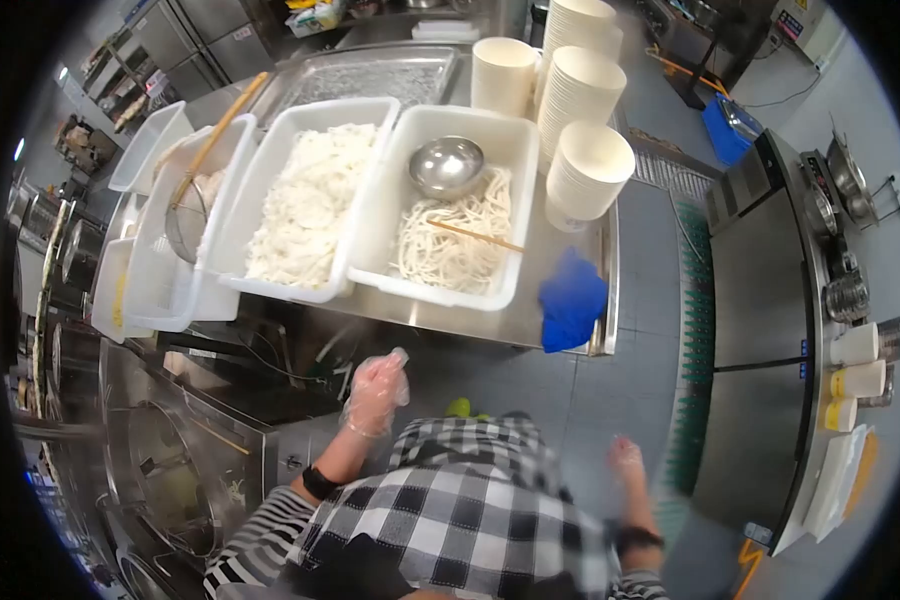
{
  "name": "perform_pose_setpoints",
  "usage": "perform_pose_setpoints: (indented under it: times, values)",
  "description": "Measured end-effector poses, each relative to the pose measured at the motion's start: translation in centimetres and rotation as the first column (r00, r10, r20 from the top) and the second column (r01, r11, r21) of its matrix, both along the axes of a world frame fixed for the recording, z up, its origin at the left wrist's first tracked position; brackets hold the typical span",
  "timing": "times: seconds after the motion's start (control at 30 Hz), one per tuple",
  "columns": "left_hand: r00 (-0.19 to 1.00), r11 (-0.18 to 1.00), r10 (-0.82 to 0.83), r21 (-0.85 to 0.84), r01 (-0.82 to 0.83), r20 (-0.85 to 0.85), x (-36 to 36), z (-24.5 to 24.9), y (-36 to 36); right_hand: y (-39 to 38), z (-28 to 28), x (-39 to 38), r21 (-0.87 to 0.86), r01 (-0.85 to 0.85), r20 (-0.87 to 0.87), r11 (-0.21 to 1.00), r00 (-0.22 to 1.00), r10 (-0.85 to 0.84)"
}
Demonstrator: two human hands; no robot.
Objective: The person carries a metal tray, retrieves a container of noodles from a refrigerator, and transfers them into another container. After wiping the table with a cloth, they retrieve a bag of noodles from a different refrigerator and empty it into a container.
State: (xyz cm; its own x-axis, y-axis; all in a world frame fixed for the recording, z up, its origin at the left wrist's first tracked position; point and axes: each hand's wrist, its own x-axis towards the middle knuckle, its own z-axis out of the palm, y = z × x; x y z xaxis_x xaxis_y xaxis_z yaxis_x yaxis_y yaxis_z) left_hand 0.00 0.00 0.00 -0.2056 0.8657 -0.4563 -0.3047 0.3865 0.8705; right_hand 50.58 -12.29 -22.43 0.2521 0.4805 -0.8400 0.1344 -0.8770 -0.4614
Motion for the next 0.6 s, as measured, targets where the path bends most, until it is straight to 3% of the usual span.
perform_pose_setpoints:
  times: [0.07, 0.1, 0.13, 0.17, 0.23, 0.27, 0.3, 0.37, 0.43, 0.47, 0.53, 0.57, 0.6]
  values:
    - [0.984, 0.985, -0.171, -0.019, 0.172, 0.052, 2.2, 2.8, -0.1, -6.6, 0.9, 2.3, -0.055, -0.497, 0.165, 0.866, 0.851, 0.499]
    - [0.985, 0.982, -0.171, 0.086, 0.17, 0.001, 3.9, 1.9, 7.5, 1.5, -2.8, 2.4, 0.116, -0.678, 0.296, 0.726, 0.722, 0.626]
    - [0.942, 0.967, -0.184, 0.12, 0.224, -0.279, 5.3, 2.5, 8.6, 0.0, -0.5, 3.4, 0.133, -0.829, 0.399, 0.543, 0.546, 0.736]
    - [0.816, 0.949, -0.17, 0.13, 0.286, -0.552, 6.1, 3.1, 10.2, -0.6, 0.9, 3.6, 0.104, -0.819, 0.39, 0.565, 0.556, 0.734]
    - [0.677, 0.84, 0.099, 0.426, 0.336, -0.73, 5.9, 1.8, 17.1, 0.3, 2.8, 5.1, 0.038, -0.739, 0.346, 0.672, 0.641, 0.685]
    - [0.562, 0.827, 0.068, 0.361, 0.43, -0.825, 5.1, 0.7, 21.4, 0.5, 3.9, 6.6, 0.014, -0.716, 0.341, 0.698, 0.66, 0.67]
    - [0.286, 0.774, 0.299, 0.407, 0.485, -0.91, 4.7, -0.6, 25.1, 0.9, 4.6, 8.3, -0.002, -0.696, 0.343, 0.718, 0.674, 0.655]
    - [0.04, 0.886, 0.108, 0.115, 0.449, -0.993, 4.7, -2.8, 31.1, 2.1, 5.5, 12.5, -0.03, -0.681, 0.35, 0.732, 0.678, 0.646]
    - [-0.105, 0.869, -0.057, -0.101, 0.484, -0.993, 4.6, -5.9, 34.2, 4.1, 6.6, 17.5, -0.05, -0.677, 0.365, 0.734, 0.672, 0.645]
    - [-0.102, 0.881, -0.065, -0.105, 0.461, -0.993, 4.6, -7.3, 35.6, 5.2, 7.2, 19.8, -0.063, -0.678, 0.371, 0.732, 0.665, 0.648]
    - [-0.143, 0.904, -0.412, -0.424, 0.061, -0.9, 4.9, -8.7, 37.3, 8.0, 8.4, 24.0, -0.09, -0.681, 0.372, 0.727, 0.654, 0.658]
    - [-0.136, 0.904, -0.417, -0.426, 0.041, -0.898, 5.7, -7.3, 36.6, 9.8, 9.5, 25.7, -0.104, -0.681, 0.377, 0.725, 0.647, 0.662]
    - [0.026, 0.96, -0.279, -0.278, 0.046, -0.96, 6.2, -5.7, 35.5, 11.5, 10.5, 27.1, -0.117, -0.68, 0.372, 0.724, 0.646, 0.666]
